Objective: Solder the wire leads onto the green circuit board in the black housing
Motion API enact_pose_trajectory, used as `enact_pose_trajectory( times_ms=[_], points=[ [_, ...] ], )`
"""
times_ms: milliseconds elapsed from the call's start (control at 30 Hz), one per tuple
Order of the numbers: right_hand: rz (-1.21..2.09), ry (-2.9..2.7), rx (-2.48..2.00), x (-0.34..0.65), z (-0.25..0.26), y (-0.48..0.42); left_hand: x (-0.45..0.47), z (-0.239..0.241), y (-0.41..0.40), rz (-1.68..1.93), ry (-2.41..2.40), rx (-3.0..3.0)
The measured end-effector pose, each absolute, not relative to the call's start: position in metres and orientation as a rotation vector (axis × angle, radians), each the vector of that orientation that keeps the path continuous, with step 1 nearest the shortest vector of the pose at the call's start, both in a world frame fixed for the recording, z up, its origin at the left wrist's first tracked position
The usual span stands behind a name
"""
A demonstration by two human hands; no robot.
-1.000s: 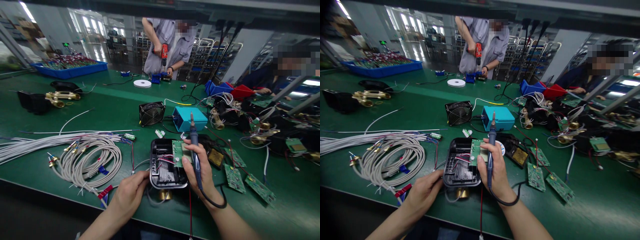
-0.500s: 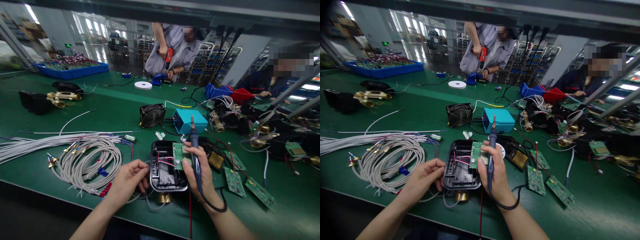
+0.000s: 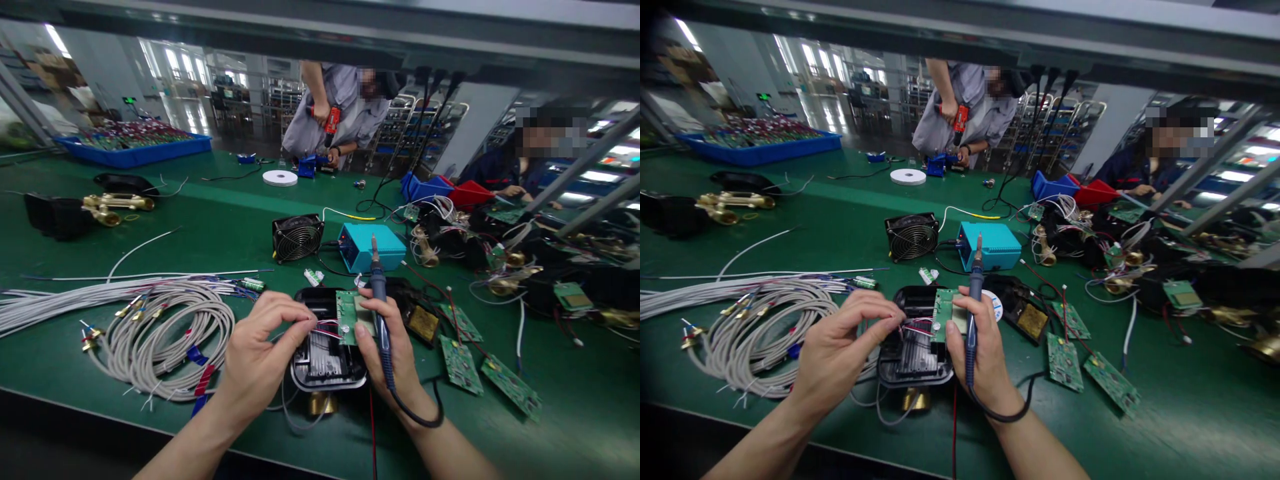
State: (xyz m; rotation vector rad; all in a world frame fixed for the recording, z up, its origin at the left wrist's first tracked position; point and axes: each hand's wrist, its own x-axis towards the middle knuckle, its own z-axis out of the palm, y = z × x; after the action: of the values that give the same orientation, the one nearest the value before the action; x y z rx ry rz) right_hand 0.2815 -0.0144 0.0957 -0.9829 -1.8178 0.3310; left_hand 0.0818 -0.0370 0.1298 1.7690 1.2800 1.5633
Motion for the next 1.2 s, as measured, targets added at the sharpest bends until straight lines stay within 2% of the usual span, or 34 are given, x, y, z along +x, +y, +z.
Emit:
enact_pose_trajectory(
  times_ms=[167,333,567,800,1200],
  points=[
    [0.197,-1.854,-0.946,0.283,0.100,-0.015,0.086,0.128,-0.039,1.460,1.179,1.669],
    [0.065,-1.941,-0.752,0.284,0.108,-0.018,0.090,0.129,-0.042,1.398,1.133,1.933],
    [0.084,-1.984,-0.640,0.280,0.114,-0.022,0.093,0.130,-0.043,1.368,1.133,2.176],
    [0.122,-1.964,-0.671,0.278,0.114,-0.021,0.088,0.129,-0.044,1.280,1.180,2.019],
    [0.108,-1.957,-0.707,0.281,0.118,-0.022,0.091,0.129,-0.040,1.375,1.131,1.966]
  ],
)
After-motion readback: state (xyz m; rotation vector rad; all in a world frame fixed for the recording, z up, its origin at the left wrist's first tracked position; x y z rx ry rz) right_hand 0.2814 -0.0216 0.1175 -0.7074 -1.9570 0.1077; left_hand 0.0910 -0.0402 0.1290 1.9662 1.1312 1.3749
